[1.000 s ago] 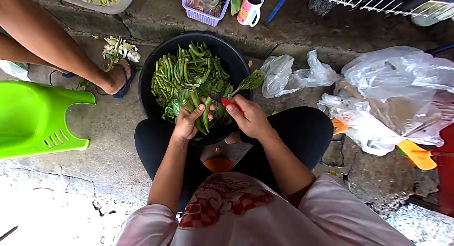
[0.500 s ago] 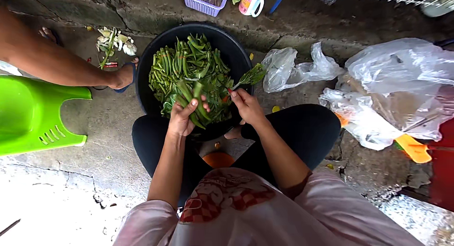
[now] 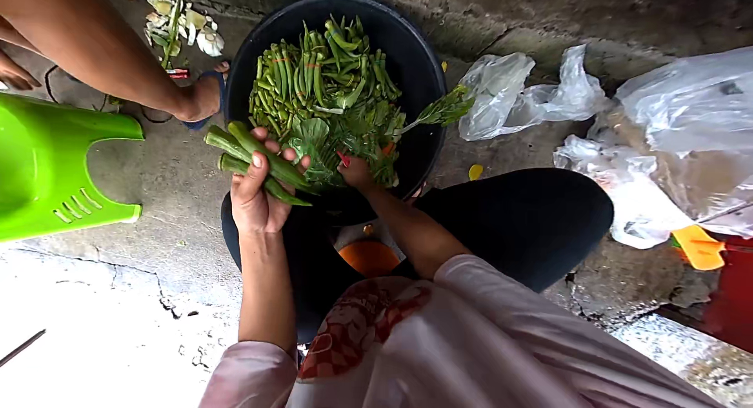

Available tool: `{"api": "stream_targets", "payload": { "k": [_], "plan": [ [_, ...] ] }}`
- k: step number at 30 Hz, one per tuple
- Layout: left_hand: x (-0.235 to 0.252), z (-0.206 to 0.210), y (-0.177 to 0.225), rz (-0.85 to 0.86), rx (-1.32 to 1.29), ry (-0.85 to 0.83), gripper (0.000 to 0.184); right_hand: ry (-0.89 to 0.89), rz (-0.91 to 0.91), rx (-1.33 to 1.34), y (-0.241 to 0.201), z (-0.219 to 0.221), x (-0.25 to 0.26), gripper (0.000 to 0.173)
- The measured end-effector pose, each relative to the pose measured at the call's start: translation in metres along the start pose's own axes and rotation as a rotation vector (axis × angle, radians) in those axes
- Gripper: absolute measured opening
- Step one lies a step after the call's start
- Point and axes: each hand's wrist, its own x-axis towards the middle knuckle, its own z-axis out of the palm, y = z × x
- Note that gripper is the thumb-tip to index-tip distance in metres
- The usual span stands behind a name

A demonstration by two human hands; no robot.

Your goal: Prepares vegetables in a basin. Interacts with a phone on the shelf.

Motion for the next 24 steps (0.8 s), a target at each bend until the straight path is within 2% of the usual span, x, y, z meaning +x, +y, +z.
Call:
{"api": "stream_targets", "payload": {
  "k": [4,8,13,16,18,21,23,24],
  "plan": [
    [0.007,0.001,-0.005,-0.040,0.056,0.015,0.030,0.108,-0.007,-0.107,-0.004,0.007,0.025,0.042],
    [0.013,0.005,-0.008,-0.049,0.110,0.052,0.037,0.100,-0.043,-0.136,-0.005,0.010,0.037,0.040],
    [0.016,0.004,-0.009,-0.063,0.158,0.087,0.035,0.132,-0.127,-0.110,-0.002,0.005,0.032,0.039],
    [0.017,0.002,-0.009,-0.060,0.146,0.116,0.031,0.189,-0.181,-0.051,0.001,-0.014,0.013,0.034],
    [0.018,0.001,-0.011,-0.055,0.137,0.116,0.029,0.269,-0.166,0.061,0.000,-0.036,-0.010,0.034],
    [0.018,0.006,-0.017,-0.056,0.201,0.173,0.026,0.440,-0.154,0.399,-0.003,-0.066,-0.047,0.026],
    [0.017,0.013,-0.025,-0.061,0.274,0.239,0.027,0.458,-0.136,0.662,-0.016,-0.081,-0.073,0.015],
    [0.016,0.017,-0.029,-0.071,0.316,0.267,0.027,0.410,-0.157,0.832,-0.023,-0.086,-0.087,0.010]
  ]
}}
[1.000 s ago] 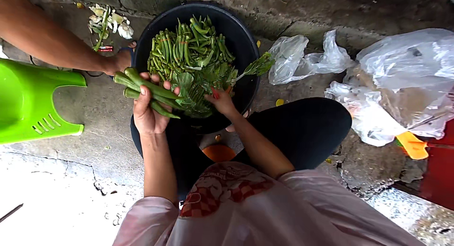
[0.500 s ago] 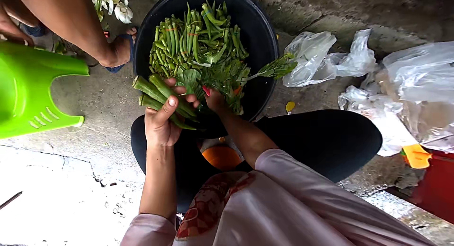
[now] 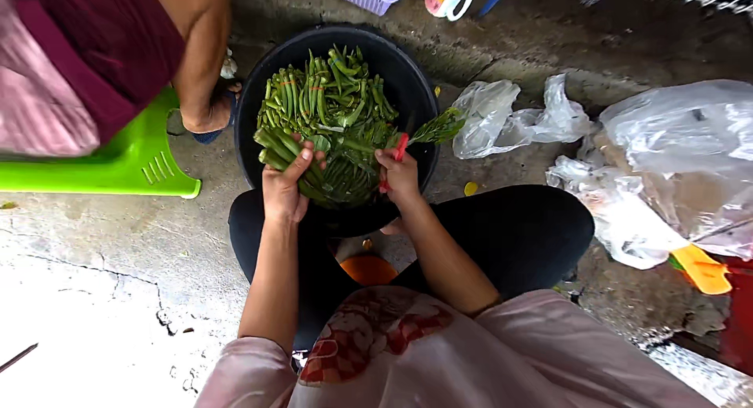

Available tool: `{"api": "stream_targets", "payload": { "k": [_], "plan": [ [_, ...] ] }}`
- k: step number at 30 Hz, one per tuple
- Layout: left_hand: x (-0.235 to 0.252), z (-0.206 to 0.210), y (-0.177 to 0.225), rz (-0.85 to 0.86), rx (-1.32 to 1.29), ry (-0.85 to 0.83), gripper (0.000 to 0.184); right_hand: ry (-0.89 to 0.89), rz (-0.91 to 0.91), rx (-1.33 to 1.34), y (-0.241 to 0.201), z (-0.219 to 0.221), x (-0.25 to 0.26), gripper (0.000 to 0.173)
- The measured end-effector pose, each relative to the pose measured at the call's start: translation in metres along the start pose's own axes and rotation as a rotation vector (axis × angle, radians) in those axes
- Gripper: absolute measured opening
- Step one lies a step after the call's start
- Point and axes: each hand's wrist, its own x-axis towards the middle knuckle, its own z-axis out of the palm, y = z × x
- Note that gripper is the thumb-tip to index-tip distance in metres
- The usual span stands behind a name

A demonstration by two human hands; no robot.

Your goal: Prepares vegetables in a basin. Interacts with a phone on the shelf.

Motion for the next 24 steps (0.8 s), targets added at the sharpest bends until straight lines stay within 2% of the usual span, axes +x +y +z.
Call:
{"api": "stream_targets", "payload": {
  "k": [2,4,8,10,12,15,17,20,24],
  "plan": [
    [-0.005,0.006,-0.009,-0.007,0.067,-0.001,0.031,-0.133,0.068,0.284,-0.021,-0.006,-0.025,0.005],
    [-0.012,0.011,-0.020,0.007,0.133,-0.046,0.038,-0.258,0.129,0.427,-0.035,-0.008,-0.053,0.011],
    [-0.025,0.022,-0.033,0.041,0.164,-0.160,0.044,-0.374,0.188,0.523,-0.036,-0.006,-0.091,0.020],
    [-0.027,0.023,-0.035,0.077,0.197,-0.189,0.043,-0.377,0.152,0.413,-0.033,-0.008,-0.095,0.018],
    [-0.030,0.021,-0.034,0.171,0.320,-0.184,0.044,-0.339,0.004,0.098,-0.031,-0.016,-0.093,0.016],
    [-0.032,0.013,-0.029,0.360,0.642,-0.215,0.048,-0.369,-0.294,-0.348,-0.043,-0.038,-0.090,0.044],
    [-0.033,0.010,-0.029,0.434,0.769,-0.227,0.045,-0.361,-0.507,-0.520,-0.051,-0.052,-0.087,0.049],
    [-0.033,0.012,-0.029,0.467,0.809,-0.229,0.044,-0.331,-0.673,-0.665,-0.063,-0.063,-0.086,0.048],
    [-0.031,0.011,-0.030,0.499,0.863,-0.213,0.044,-0.331,-0.708,-0.745,-0.071,-0.068,-0.086,0.049]
  ]
}}
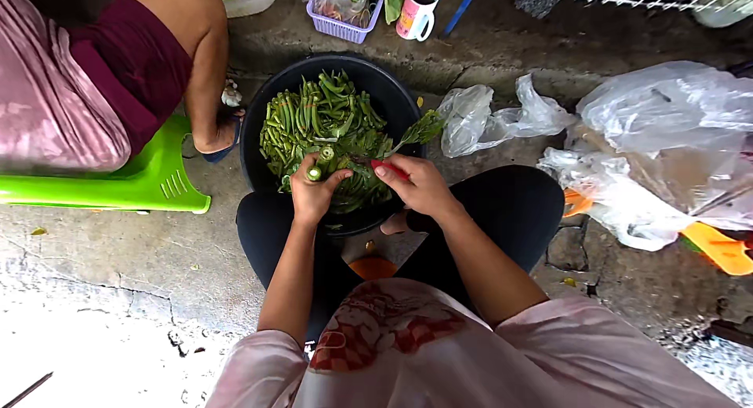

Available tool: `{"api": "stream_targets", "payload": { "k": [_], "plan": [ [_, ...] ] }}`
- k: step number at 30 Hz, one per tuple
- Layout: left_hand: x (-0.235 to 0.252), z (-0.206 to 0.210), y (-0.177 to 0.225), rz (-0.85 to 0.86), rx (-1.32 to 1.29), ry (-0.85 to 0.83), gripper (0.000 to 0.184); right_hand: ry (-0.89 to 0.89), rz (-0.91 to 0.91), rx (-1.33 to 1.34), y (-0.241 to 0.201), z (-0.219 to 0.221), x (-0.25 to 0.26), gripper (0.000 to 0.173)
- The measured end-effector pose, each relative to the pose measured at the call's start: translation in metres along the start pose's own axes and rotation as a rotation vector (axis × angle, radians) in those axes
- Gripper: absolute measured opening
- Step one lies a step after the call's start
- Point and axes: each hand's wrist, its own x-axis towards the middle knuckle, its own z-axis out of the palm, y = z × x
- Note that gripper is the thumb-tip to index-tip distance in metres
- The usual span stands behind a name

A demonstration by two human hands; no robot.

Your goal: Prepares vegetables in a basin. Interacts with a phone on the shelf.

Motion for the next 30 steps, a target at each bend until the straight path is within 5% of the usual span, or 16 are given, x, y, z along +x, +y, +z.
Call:
{"api": "stream_targets", "payload": {
  "k": [8,13,18,23,26,30],
  "plan": [
    [0.001,0.001,-0.004,-0.054,-0.021,0.019,0.042,-0.060,0.017,0.099,0.012,0.010,0.010,0.047],
    [0.004,-0.001,0.000,-0.137,-0.131,-0.015,0.044,-0.131,0.357,0.180,0.050,0.028,0.025,0.050],
    [0.009,0.007,0.003,-0.482,-0.639,0.079,0.023,-0.211,0.505,0.158,0.047,0.043,0.025,0.057],
    [0.005,0.003,0.000,-0.571,-1.049,-0.046,0.046,-0.294,0.680,0.177,0.053,0.074,0.025,0.063],
    [0.004,0.005,-0.005,-0.551,-1.097,-0.056,0.048,-0.275,0.609,0.201,0.058,0.086,0.027,0.063],
    [0.005,0.004,-0.003,-0.578,-1.069,-0.061,0.032,-0.036,0.372,0.264,0.036,0.071,0.025,0.048]
  ]
}}
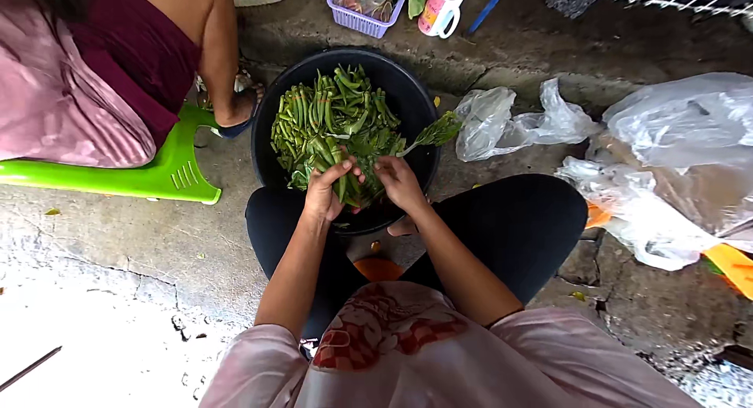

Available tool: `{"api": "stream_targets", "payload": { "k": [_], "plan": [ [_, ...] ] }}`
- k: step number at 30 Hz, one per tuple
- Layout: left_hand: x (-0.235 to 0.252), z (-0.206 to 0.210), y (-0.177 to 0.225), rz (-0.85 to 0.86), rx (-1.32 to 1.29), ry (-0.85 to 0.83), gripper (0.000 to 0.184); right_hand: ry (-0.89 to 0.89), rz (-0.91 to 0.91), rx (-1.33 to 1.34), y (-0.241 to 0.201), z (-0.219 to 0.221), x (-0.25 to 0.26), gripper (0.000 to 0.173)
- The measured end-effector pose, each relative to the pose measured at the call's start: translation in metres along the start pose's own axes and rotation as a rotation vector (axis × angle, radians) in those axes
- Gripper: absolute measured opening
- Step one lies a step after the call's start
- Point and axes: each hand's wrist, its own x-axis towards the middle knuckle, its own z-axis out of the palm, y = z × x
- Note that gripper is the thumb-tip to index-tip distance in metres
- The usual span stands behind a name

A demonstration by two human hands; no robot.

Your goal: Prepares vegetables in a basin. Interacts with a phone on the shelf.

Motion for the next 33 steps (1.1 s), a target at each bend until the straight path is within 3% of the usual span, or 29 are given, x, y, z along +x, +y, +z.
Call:
{"api": "stream_targets", "payload": {
  "k": [5,10,14,19,22,24,28,33],
  "plan": [
    [0.002,0.003,-0.002,-0.138,0.125,-0.094,0.028,0.120,-0.330,0.205,-0.037,-0.022,-0.013,0.038],
    [0.003,0.000,-0.012,-0.269,0.121,-0.298,0.034,-0.138,-0.533,0.300,-0.058,-0.034,0.004,0.061],
    [0.004,0.000,-0.014,-0.303,0.122,-0.298,0.034,-0.259,-0.532,0.354,-0.059,-0.029,0.002,0.063],
    [0.003,0.006,-0.011,-0.277,0.184,-0.223,0.025,-0.203,-0.551,0.344,-0.051,-0.023,-0.006,0.067],
    [0.003,0.010,-0.010,-0.148,0.236,-0.068,0.016,-0.118,-0.410,0.285,-0.046,-0.022,-0.015,0.075],
    [0.006,0.009,-0.010,-0.039,0.246,0.069,0.011,-0.106,-0.301,0.224,-0.041,-0.013,-0.024,0.068],
    [0.009,0.007,-0.009,0.009,0.269,0.192,0.018,-0.170,-0.330,0.185,-0.040,0.026,-0.040,0.060],
    [0.002,0.005,-0.009,0.034,0.563,0.138,0.026,-0.248,-0.190,0.319,-0.050,0.042,-0.028,0.076]
  ]
}}
